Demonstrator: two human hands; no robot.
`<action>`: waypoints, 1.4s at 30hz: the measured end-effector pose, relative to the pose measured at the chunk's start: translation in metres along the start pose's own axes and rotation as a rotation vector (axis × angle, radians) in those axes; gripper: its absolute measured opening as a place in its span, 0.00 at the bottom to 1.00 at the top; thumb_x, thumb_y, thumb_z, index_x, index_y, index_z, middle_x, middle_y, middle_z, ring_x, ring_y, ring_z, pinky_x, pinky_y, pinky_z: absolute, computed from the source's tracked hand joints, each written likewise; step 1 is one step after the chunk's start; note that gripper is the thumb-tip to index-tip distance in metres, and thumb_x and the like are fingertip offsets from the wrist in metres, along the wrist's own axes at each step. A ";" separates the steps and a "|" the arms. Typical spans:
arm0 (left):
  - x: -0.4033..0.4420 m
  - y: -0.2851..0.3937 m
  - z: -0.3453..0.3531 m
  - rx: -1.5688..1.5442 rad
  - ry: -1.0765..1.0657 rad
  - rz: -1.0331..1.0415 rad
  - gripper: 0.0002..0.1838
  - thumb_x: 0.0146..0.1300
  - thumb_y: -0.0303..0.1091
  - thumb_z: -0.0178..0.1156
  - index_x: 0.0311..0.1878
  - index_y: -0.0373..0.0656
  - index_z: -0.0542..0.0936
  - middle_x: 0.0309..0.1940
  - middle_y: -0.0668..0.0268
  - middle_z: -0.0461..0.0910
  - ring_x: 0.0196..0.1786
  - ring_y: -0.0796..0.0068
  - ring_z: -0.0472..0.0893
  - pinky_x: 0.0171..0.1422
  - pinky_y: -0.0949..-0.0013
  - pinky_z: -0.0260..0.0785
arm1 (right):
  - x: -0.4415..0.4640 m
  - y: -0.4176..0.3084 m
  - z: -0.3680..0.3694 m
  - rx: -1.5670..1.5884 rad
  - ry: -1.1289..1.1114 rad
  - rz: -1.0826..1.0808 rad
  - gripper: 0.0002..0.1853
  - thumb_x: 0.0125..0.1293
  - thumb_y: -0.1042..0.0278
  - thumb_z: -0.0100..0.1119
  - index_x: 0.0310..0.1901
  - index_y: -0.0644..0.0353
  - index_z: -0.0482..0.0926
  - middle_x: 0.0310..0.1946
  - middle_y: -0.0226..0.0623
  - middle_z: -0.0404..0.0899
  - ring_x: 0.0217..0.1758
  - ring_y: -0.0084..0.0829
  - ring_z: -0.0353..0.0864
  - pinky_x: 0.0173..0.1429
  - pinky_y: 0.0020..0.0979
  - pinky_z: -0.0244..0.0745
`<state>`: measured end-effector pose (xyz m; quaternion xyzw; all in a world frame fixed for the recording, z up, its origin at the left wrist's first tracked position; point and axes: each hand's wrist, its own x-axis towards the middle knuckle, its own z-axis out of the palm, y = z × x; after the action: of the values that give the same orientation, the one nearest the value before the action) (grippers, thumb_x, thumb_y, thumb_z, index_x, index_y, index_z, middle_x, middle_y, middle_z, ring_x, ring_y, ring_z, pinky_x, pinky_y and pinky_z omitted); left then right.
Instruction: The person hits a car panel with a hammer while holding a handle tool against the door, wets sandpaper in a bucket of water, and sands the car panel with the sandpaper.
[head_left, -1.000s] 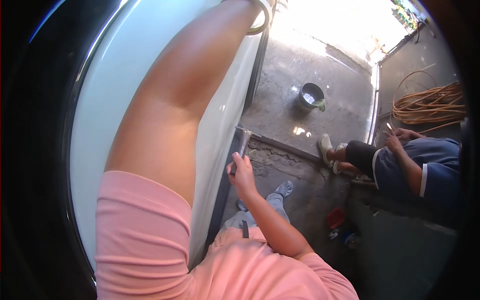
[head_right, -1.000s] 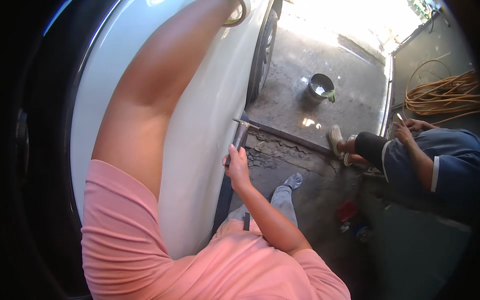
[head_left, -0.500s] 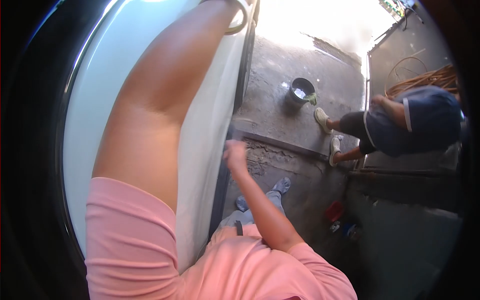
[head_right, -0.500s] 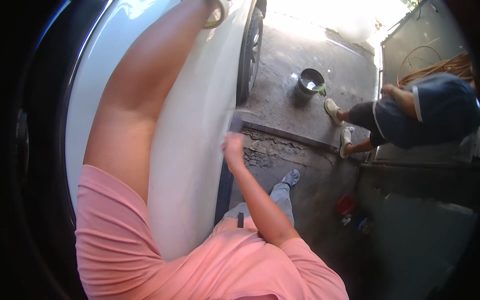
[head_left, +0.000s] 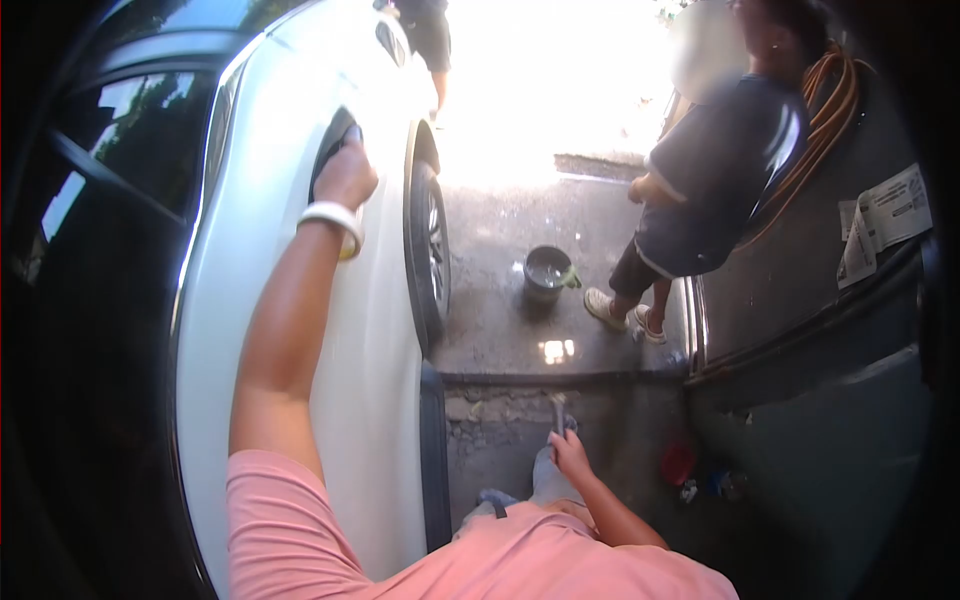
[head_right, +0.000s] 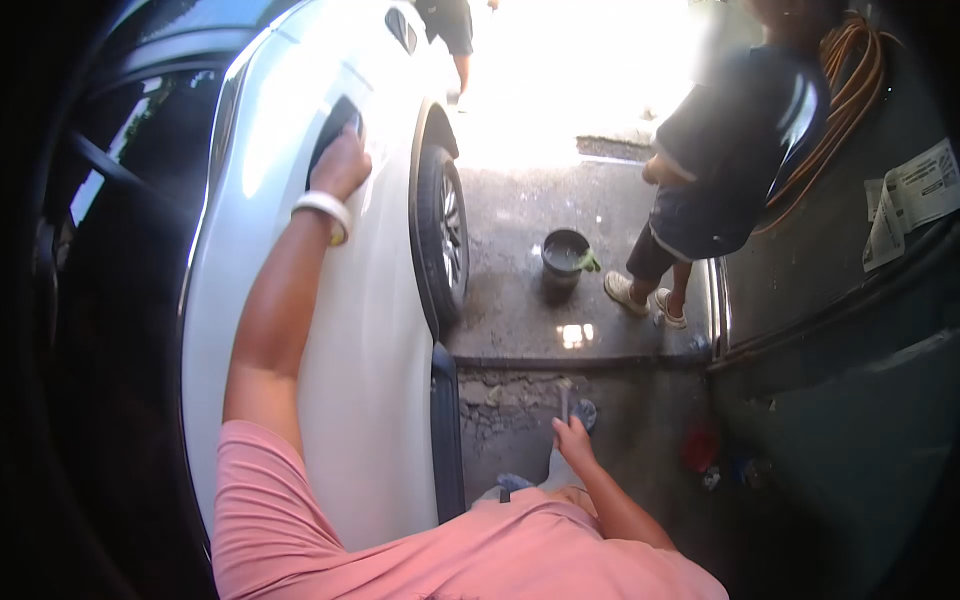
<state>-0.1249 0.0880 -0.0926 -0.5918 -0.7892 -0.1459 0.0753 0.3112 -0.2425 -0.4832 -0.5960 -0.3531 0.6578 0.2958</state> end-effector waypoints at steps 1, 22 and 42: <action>-0.005 0.004 -0.003 0.033 -0.007 0.011 0.32 0.68 0.35 0.54 0.72 0.32 0.60 0.48 0.38 0.83 0.52 0.42 0.84 0.59 0.45 0.76 | 0.002 0.001 -0.021 0.014 0.063 0.023 0.12 0.74 0.58 0.55 0.39 0.57 0.70 0.19 0.28 0.71 0.16 0.22 0.68 0.18 0.28 0.60; -0.025 0.046 -0.013 0.159 -0.022 -0.141 0.36 0.63 0.54 0.66 0.59 0.33 0.67 0.51 0.37 0.80 0.54 0.36 0.81 0.58 0.45 0.75 | 0.094 -0.211 -0.171 -0.055 -0.077 -0.064 0.15 0.64 0.66 0.67 0.44 0.60 0.71 0.25 0.34 0.80 0.16 0.22 0.72 0.19 0.26 0.64; 0.000 0.057 0.005 0.167 0.063 -0.409 0.21 0.70 0.39 0.60 0.59 0.35 0.72 0.46 0.40 0.82 0.48 0.36 0.81 0.50 0.45 0.74 | 0.429 -0.433 -0.153 -0.161 -0.232 0.122 0.11 0.66 0.66 0.62 0.42 0.60 0.71 0.23 0.37 0.80 0.16 0.23 0.71 0.18 0.27 0.63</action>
<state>-0.0706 0.1044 -0.0889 -0.4062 -0.8994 -0.1108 0.1173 0.4002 0.3712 -0.3819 -0.5581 -0.3998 0.7085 0.1638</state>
